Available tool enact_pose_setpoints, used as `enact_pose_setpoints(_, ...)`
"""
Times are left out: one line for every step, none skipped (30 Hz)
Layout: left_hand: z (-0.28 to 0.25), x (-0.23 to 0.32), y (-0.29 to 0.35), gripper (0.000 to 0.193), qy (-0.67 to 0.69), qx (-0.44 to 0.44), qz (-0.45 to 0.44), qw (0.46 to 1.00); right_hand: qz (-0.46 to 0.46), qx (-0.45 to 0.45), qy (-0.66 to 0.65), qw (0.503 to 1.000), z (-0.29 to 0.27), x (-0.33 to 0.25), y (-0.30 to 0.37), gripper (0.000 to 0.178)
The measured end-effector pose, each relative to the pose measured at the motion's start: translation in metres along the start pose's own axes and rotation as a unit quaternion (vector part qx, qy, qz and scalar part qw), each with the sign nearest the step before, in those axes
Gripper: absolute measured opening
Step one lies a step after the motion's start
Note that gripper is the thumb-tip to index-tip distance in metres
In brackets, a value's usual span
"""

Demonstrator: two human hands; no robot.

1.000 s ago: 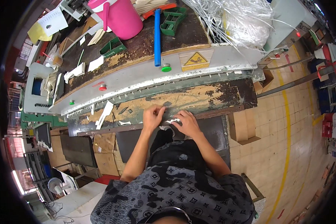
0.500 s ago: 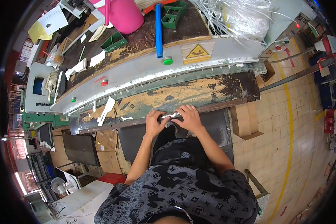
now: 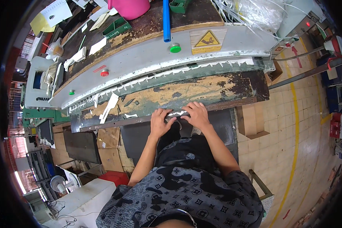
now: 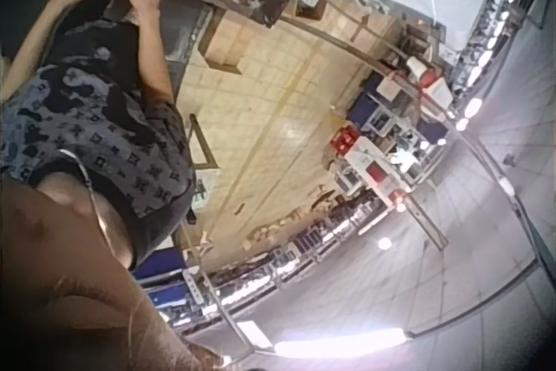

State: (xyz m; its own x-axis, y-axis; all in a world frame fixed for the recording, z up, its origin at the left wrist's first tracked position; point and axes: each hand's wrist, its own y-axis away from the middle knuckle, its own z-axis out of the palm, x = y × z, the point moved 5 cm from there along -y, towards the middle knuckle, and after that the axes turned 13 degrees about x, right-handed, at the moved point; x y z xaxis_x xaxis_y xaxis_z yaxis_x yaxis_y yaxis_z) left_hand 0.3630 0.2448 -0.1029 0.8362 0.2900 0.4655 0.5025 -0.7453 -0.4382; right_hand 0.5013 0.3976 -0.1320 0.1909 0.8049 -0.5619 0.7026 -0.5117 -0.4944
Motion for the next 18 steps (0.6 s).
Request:
enact_pose_setpoints(0.001, -0.001, 0.002, 0.042, -0.002, -0.001, -0.001, 1.0, -0.012, -0.005, 0.002, 1.0, 0.002, 0.001, 0.0, 0.042)
enact_pose_setpoints(0.003, -0.002, 0.002, 0.042, -0.001, 0.0, 0.001, 1.0, -0.015, -0.003, 0.001, 1.0, 0.002, 0.003, -0.002, 0.042)
enact_pose_setpoints(0.004, -0.003, 0.002, 0.042, -0.001, 0.001, 0.003, 1.0, -0.019, -0.001, -0.001, 1.0, 0.003, 0.004, -0.002, 0.042)
enact_pose_setpoints(0.006, -0.004, 0.003, 0.041, 0.0, 0.003, 0.004, 1.0, -0.023, 0.001, -0.003, 1.0, 0.004, 0.005, -0.001, 0.042)
enact_pose_setpoints(0.005, -0.004, 0.003, 0.042, 0.0, 0.008, 0.006, 1.0, -0.024, 0.001, -0.006, 1.0, 0.005, 0.005, -0.002, 0.042)
enact_pose_setpoints(0.005, -0.006, 0.003, 0.042, 0.002, 0.005, 0.003, 1.0, -0.025, 0.0, -0.009, 1.0, 0.007, 0.005, -0.003, 0.042)
enact_pose_setpoints(0.006, -0.007, 0.003, 0.042, 0.005, 0.003, 0.0, 1.0, -0.025, -0.001, -0.012, 1.0, 0.007, 0.005, -0.004, 0.042)
enact_pose_setpoints(0.004, -0.008, 0.002, 0.042, 0.004, 0.002, -0.002, 1.0, -0.023, -0.001, -0.011, 1.0, 0.009, 0.005, -0.005, 0.042)
enact_pose_setpoints(0.001, -0.01, -0.001, 0.041, 0.018, 0.003, -0.003, 1.0, -0.021, -0.001, -0.01, 1.0, 0.009, 0.006, -0.005, 0.043)
enact_pose_setpoints(0.0, -0.011, -0.002, 0.041, 0.023, 0.003, -0.006, 1.0, -0.018, -0.001, -0.009, 1.0, 0.01, 0.007, -0.006, 0.043)
enact_pose_setpoints(0.001, -0.01, -0.004, 0.04, 0.03, -0.001, -0.008, 1.0, -0.011, 0.004, -0.002, 1.0, 0.009, 0.008, -0.006, 0.043)
enact_pose_setpoints(0.002, -0.01, -0.006, 0.04, 0.038, -0.005, -0.008, 0.999, -0.015, 0.004, -0.004, 1.0, 0.01, 0.008, -0.006, 0.043)
enact_pose_setpoints(0.0, -0.01, -0.006, 0.04, 0.025, -0.006, -0.008, 1.0, -0.019, 0.005, -0.005, 1.0, 0.011, 0.007, -0.007, 0.043)
enact_pose_setpoints(0.0, -0.009, -0.006, 0.039, 0.022, 0.0, -0.01, 1.0, -0.019, 0.007, -0.002, 1.0, 0.009, 0.009, -0.008, 0.044)
enact_pose_setpoints(0.0, -0.007, -0.006, 0.038, 0.019, 0.006, -0.011, 1.0, -0.014, 0.004, -0.008, 1.0, 0.008, 0.009, -0.008, 0.043)
enact_pose_setpoints(0.0, -0.006, -0.009, 0.037, 0.017, 0.012, -0.012, 1.0, -0.008, 0.0, -0.014, 1.0, 0.009, 0.009, -0.009, 0.042)
enact_pose_setpoints(-0.001, -0.007, -0.013, 0.036, 0.021, 0.017, -0.021, 0.999, -0.003, -0.001, -0.02, 1.0, 0.01, 0.006, -0.012, 0.042)
enact_pose_setpoints(0.001, -0.005, -0.018, 0.034, 0.029, 0.02, -0.031, 0.999, 0.012, 0.006, -0.017, 1.0, 0.009, 0.003, -0.014, 0.041)
